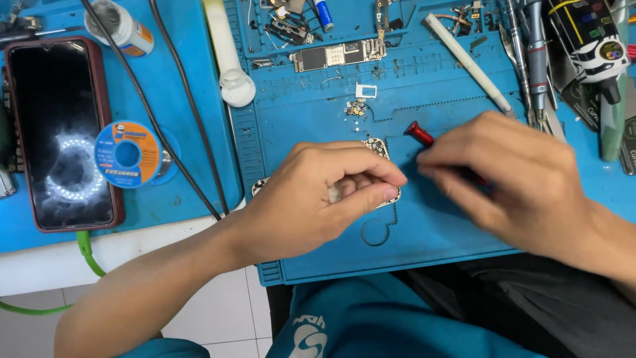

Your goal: Disassembling a mobile phone chassis by unscrewing internal components and removing parts.

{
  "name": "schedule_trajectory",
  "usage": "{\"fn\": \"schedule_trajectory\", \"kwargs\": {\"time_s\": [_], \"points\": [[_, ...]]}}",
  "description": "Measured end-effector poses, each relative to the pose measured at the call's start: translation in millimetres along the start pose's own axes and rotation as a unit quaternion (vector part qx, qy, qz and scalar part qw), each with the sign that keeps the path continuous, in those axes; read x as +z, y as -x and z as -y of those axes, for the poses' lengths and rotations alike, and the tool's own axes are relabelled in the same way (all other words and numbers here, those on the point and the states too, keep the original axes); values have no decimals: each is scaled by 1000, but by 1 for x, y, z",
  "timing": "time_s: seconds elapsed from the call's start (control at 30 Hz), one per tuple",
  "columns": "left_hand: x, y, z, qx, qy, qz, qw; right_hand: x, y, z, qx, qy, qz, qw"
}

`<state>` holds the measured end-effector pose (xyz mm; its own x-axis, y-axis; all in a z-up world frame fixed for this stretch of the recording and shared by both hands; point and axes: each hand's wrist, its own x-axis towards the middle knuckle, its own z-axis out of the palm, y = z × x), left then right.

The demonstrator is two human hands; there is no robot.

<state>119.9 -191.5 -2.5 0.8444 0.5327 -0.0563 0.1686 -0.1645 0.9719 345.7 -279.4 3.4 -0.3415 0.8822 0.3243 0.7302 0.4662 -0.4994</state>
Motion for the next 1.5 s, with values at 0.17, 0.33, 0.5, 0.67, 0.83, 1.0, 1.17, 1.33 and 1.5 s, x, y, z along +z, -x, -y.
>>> {"fn": "schedule_trajectory", "kwargs": {"time_s": [0.17,0.33,0.5,0.67,0.83,1.0,1.17,1.33,1.5], "points": [[3,0,1,-72,96,-29,992,12,1,12,-16,-78,-18,997],[5,0,-1,-113,141,-41,983,18,0,15,-28,-70,-47,996],[5,0,0,-119,135,-48,982,22,-3,15,-56,-37,-63,996],[6,1,3,-96,142,-49,984,21,-2,15,-60,7,-66,996],[8,2,7,-85,140,-50,985,19,0,18,-49,-18,-52,997],[11,4,10,-31,103,-72,992,13,3,22,33,-99,-19,994],[15,6,16,160,-17,-89,983,14,9,19,140,-139,-13,980],[14,7,18,228,-55,-80,969,12,11,16,203,-176,16,963],[14,7,20,254,-77,-88,960,12,14,12,237,-196,34,951]]}}
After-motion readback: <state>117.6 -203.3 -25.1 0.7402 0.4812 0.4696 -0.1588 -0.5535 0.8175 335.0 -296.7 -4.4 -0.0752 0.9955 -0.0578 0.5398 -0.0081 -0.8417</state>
